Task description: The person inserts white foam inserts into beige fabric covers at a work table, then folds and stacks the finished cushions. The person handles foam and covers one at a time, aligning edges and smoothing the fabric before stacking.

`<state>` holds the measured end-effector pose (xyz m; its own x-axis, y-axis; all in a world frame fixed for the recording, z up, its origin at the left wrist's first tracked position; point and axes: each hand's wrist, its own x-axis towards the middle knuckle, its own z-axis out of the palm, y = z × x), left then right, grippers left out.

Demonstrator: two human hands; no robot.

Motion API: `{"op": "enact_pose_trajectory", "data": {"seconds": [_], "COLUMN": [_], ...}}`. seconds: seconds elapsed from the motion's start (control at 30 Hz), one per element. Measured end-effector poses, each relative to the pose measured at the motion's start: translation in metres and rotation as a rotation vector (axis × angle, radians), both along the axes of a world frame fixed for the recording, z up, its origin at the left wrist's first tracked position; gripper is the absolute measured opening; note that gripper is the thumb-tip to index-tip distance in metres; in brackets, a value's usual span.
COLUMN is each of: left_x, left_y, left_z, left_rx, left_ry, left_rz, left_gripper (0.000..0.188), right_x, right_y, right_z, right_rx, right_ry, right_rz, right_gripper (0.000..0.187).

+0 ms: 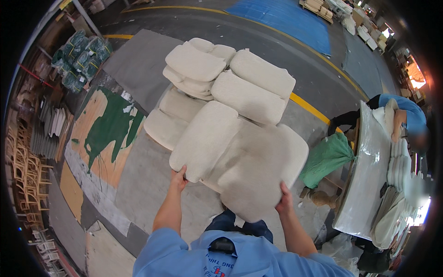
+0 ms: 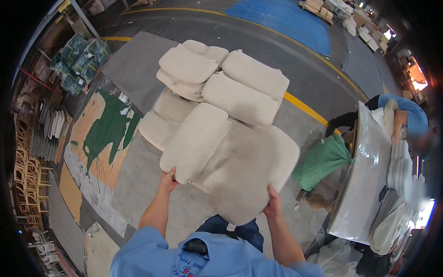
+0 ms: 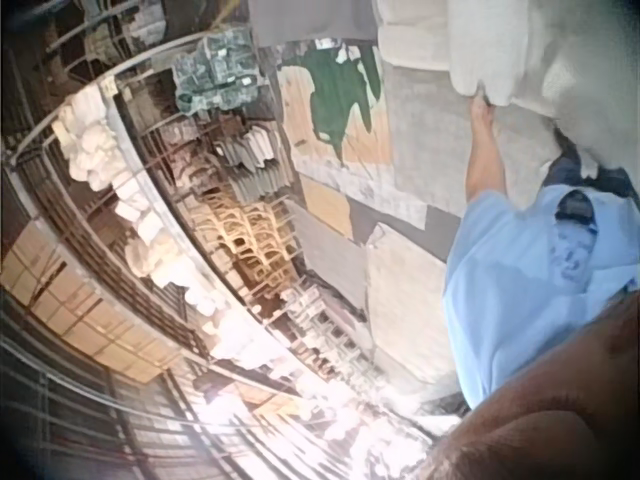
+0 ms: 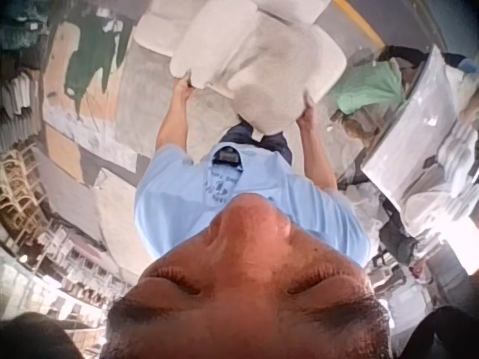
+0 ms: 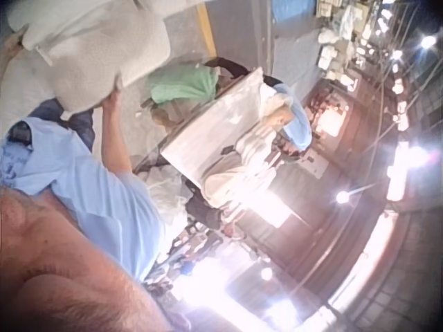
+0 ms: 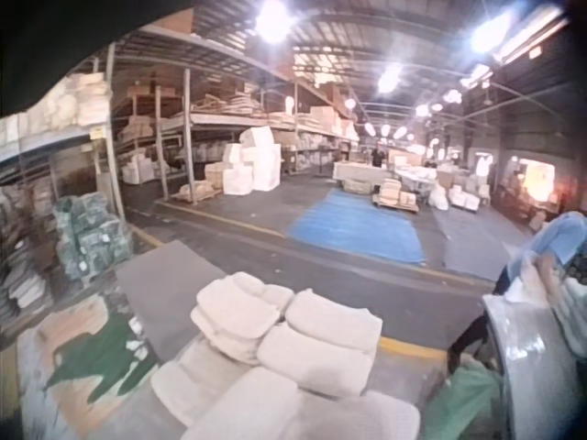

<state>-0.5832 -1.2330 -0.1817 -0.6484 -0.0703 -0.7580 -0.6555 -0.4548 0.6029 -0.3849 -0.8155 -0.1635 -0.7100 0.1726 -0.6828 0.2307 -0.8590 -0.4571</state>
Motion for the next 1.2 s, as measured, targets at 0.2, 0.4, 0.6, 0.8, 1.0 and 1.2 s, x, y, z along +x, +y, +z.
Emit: {"op": "enact_pose_trajectory", "data": {"seconds": [0.2, 0.4, 0.6, 0.8, 1.0, 1.2], "left_x": [-0.001, -0.007, 0.028, 0.05, 0.102, 0.275], "left_y": [-0.001, 0.016, 0.07, 0.116, 0.258, 0.459], "left_z": [0.003, 0.026, 0.058, 0.065, 0.13, 0.378], "left_rx": [-0.065, -0.149, -0.046, -0.305, -0.301, 0.091], "left_ry": [-0.052, -0.046, 0.004, 0.172, 0.863, 1.82], "left_rz": [-0.017, -0.049, -0.208, -0.678, -1.108, -1.184], "left_gripper": [0.071, 0.074, 0.046, 0.057, 0.039, 0.023], "right_x": [-0.081, -0.087, -0.047, 0.073, 0.383, 0.561], "right_y": [-0.041, -0.059, -0.008, 0.044, 0.046, 0.039], "right_z": [-0.025, -0.039, -0.064, -0.028, -0.048, -0.017], "right_rx": [0.236, 0.394, 0.866, 1.132, 0.731, 0.378], "right_ry": [-0.189, -0.223, -0.142, -0.221, -1.066, -1.084], "right_rz": [0.417, 0.59, 0.693, 0.656, 0.518, 0.306], "right_gripper": [0.094, 0.103, 0.062, 0.061, 0.043, 0.036]}}
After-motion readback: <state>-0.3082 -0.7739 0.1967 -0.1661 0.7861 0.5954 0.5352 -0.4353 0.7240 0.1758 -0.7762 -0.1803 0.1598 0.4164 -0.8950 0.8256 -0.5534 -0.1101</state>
